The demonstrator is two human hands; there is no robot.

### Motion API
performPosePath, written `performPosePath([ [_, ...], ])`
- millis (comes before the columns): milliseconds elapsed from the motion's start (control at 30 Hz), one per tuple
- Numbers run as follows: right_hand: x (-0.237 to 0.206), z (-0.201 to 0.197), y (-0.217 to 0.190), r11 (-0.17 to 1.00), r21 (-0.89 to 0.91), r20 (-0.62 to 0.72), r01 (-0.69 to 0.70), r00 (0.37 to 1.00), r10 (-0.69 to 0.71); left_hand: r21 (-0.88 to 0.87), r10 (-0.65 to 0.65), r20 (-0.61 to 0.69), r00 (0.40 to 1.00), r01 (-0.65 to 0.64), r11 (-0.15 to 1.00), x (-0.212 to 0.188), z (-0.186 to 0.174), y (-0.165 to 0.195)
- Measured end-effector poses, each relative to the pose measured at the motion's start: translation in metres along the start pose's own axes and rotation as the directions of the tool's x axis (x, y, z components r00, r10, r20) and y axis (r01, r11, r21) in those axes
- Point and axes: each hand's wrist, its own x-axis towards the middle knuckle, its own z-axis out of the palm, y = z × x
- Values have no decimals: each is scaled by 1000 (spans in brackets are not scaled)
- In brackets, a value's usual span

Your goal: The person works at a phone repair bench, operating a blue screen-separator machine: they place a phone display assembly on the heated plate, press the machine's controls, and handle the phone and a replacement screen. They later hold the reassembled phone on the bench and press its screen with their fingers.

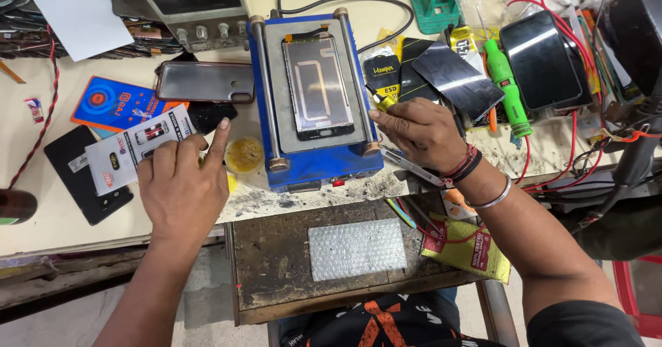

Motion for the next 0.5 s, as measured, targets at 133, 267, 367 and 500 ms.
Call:
performPosePath([
  [133,-4,0,3,1000,15,-14,7,1000,-6,-1,8,-11,1000,-8,1000,3,-1,4],
  [267,-10,1,6,1000,13,-8,-22,1000,22,-3,3,-1,1000,-3,1000,7,-1,9],
  [367,-14,1,9,999,10,4,-40,999,40,-8,7,-2,1000,-7,1000,9,0,12],
  [500,-19,2,13,999,22,2,-50,999,50,-27,7,13,1000,-7,1000,11,1,16],
])
